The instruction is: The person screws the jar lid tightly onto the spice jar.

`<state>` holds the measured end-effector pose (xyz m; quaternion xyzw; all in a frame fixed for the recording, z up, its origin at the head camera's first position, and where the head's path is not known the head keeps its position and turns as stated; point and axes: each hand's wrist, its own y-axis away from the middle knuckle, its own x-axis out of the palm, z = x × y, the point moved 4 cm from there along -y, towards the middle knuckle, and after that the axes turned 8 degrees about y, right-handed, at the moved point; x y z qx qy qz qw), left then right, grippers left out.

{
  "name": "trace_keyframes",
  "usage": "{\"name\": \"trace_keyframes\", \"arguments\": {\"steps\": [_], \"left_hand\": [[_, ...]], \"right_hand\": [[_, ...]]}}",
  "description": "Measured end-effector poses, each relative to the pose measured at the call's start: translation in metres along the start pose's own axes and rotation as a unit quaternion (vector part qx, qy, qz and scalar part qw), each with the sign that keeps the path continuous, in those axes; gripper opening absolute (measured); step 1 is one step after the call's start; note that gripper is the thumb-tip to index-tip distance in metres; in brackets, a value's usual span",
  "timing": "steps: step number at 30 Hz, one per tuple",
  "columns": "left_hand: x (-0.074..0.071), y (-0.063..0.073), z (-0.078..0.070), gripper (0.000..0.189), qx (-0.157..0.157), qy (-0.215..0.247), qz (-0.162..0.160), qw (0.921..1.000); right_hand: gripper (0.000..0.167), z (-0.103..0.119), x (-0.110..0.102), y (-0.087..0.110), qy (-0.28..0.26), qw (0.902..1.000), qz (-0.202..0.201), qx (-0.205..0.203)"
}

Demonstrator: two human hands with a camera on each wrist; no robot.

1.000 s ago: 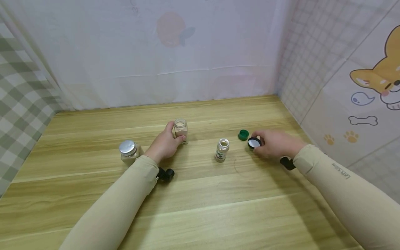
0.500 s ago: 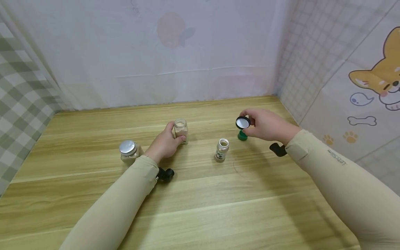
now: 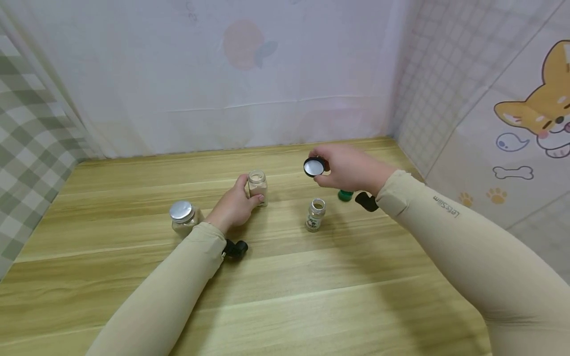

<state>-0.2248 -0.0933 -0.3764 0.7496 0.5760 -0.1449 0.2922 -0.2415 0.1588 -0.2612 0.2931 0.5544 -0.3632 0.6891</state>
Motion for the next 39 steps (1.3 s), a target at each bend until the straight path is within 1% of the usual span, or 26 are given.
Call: {"name": "trace_keyframes", "arguments": {"steps": [3, 9, 12, 16, 22, 27, 32, 35, 39], "left_hand": [[0.000, 0.000, 0.000, 0.071, 0.000, 0.002, 0.000, 1.0000], [-0.001, -0.001, -0.001, 0.071, -0.003, -0.002, -0.001, 1.0000], [-0.001, -0.001, -0.001, 0.070, -0.006, -0.002, -0.002, 1.0000], [-0.001, -0.001, -0.001, 0.069, -0.008, 0.000, -0.003, 1.0000], [0.000, -0.001, -0.001, 0.066, -0.001, -0.003, -0.004, 1.0000], [0.000, -0.001, 0.000, 0.065, 0.005, -0.011, -0.004, 0.9999], [0.000, -0.001, 0.000, 0.064, 0.004, -0.012, -0.001, 0.9999], [0.000, -0.001, 0.000, 0.065, 0.002, -0.012, -0.001, 0.9999], [0.000, -0.001, 0.000, 0.066, 0.002, -0.015, 0.002, 0.9999]], "right_hand": [[0.026, 0.007, 0.001, -0.006, 0.015, 0.9999, 0.004, -0.005], [0.027, 0.022, 0.004, -0.022, 0.051, 0.9981, 0.008, -0.033], [0.027, 0.028, 0.007, -0.029, 0.066, 0.9969, 0.015, -0.041], [0.027, 0.035, 0.010, -0.038, 0.072, 0.9961, 0.032, -0.041], [0.029, 0.044, 0.013, -0.049, 0.093, 0.9935, 0.054, -0.038], [0.029, 0.047, 0.018, -0.057, 0.110, 0.9910, 0.065, -0.040], [0.031, 0.047, 0.024, -0.063, 0.137, 0.9871, 0.067, -0.048], [0.030, 0.050, 0.027, -0.066, 0.143, 0.9856, 0.072, -0.054], [0.030, 0.054, 0.031, -0.072, 0.149, 0.9831, 0.091, -0.055]]}}
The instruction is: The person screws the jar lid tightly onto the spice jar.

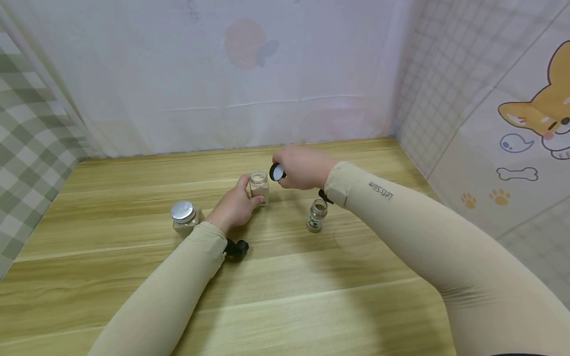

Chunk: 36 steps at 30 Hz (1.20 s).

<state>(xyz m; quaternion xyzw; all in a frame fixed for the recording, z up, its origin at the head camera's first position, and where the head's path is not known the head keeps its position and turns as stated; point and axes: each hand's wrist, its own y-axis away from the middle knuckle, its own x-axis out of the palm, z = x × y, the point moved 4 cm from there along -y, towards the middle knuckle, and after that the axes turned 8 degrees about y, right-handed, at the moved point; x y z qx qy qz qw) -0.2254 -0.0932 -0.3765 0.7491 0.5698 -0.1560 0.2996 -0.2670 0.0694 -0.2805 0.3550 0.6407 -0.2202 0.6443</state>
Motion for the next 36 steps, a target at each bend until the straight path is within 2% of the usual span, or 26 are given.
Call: {"name": "trace_keyframes", "arguments": {"steps": [6, 20, 36], "left_hand": [[0.001, 0.000, -0.001, 0.064, 0.007, -0.002, 0.004, 1.0000], [0.003, -0.001, -0.003, 0.067, 0.013, -0.004, 0.007, 0.9999], [0.002, -0.003, -0.001, 0.070, 0.012, -0.004, 0.008, 0.9999]], "right_hand": [[0.033, 0.004, 0.005, -0.006, 0.009, 0.9996, 0.027, 0.003], [0.037, 0.004, 0.002, -0.004, 0.002, 0.9999, 0.016, 0.001], [0.037, 0.013, -0.007, -0.007, 0.043, 0.9987, 0.028, -0.001]]}}
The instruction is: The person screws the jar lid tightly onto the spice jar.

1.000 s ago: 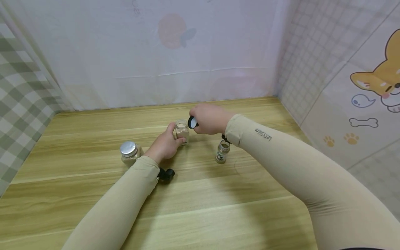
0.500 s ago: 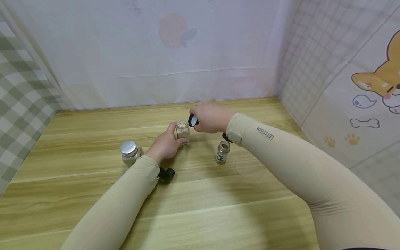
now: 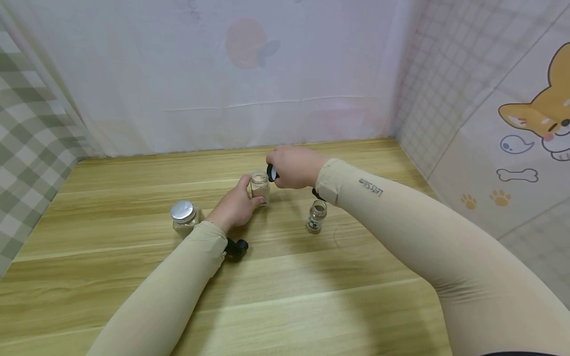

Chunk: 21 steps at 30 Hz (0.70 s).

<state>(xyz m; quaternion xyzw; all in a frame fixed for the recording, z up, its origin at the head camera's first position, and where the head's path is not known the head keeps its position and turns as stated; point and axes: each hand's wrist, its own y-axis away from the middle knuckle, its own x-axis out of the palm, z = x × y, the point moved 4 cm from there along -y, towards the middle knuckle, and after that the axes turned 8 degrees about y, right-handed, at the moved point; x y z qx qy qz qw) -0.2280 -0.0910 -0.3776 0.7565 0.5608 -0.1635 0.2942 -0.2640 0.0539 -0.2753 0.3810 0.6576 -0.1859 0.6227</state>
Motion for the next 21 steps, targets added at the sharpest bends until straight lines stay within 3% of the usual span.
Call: {"name": "trace_keyframes", "arguments": {"steps": [8, 14, 21], "left_hand": [[0.0004, -0.0001, -0.0003, 0.070, 0.000, 0.000, 0.005, 1.0000], [0.0012, 0.0000, -0.0015, 0.068, -0.001, -0.006, 0.002, 1.0000], [0.0024, -0.0003, -0.0015, 0.068, 0.000, -0.008, 0.002, 1.0000]], "right_hand": [[0.028, 0.0045, -0.0023, -0.0032, 0.002, 0.9998, -0.009, -0.017], [0.034, 0.0087, -0.0032, -0.0050, 0.008, 0.9994, -0.009, -0.032], [0.028, 0.0082, -0.0024, -0.0053, -0.032, 0.9990, 0.012, -0.030]]}}
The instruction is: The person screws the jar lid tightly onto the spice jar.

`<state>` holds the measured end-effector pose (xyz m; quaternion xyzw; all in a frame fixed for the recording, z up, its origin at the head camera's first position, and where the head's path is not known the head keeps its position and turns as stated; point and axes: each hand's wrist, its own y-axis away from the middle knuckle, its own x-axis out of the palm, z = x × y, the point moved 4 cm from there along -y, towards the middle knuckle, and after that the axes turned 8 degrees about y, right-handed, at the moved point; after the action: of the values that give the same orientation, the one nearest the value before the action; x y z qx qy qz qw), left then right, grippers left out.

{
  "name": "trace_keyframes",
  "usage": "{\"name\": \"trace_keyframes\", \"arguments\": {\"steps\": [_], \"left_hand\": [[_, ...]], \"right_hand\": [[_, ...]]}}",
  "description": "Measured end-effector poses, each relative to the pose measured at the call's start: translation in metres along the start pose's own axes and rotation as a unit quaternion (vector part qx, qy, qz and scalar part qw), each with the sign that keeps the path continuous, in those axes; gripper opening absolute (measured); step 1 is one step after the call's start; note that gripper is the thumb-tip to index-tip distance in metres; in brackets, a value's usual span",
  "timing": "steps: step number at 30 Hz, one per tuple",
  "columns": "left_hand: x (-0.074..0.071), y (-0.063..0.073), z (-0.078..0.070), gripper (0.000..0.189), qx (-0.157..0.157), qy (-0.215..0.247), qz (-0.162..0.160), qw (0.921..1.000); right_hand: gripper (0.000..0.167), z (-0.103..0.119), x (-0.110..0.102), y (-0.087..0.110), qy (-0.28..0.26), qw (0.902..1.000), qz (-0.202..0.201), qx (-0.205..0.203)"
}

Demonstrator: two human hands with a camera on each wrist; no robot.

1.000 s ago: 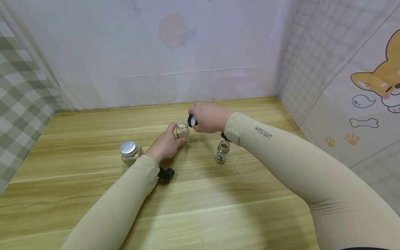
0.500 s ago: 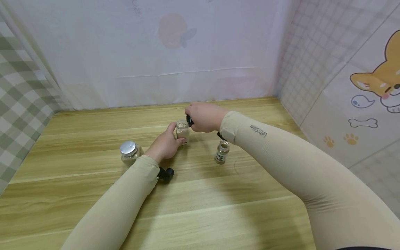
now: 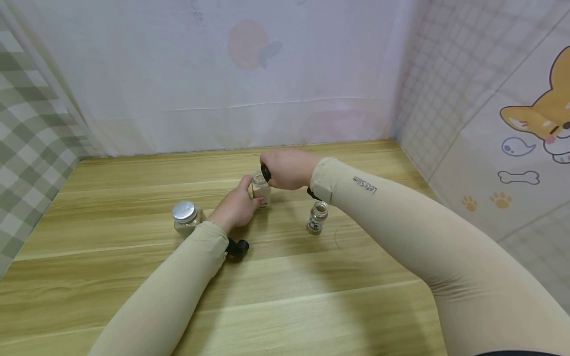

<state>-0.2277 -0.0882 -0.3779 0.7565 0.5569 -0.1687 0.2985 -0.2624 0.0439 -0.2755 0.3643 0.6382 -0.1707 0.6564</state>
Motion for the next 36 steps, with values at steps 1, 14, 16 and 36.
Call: {"name": "trace_keyframes", "arguments": {"steps": [1, 14, 16, 36], "left_hand": [[0.000, 0.000, 0.000, 0.068, 0.000, 0.000, 0.000, 1.0000], [0.001, 0.000, -0.002, 0.073, -0.001, -0.011, -0.001, 0.9999], [0.001, 0.001, -0.003, 0.073, -0.003, -0.014, -0.001, 0.9999], [0.002, 0.000, -0.004, 0.075, -0.017, -0.018, 0.007, 0.9997]], "right_hand": [[0.028, 0.000, 0.000, 0.000, -0.004, 1.0000, 0.000, 0.000], [0.033, 0.001, 0.002, -0.008, -0.008, 0.9999, 0.006, -0.013], [0.033, 0.002, 0.002, -0.008, -0.007, 0.9998, 0.007, -0.016], [0.033, 0.002, 0.004, -0.011, -0.006, 0.9997, 0.016, -0.016]]}}
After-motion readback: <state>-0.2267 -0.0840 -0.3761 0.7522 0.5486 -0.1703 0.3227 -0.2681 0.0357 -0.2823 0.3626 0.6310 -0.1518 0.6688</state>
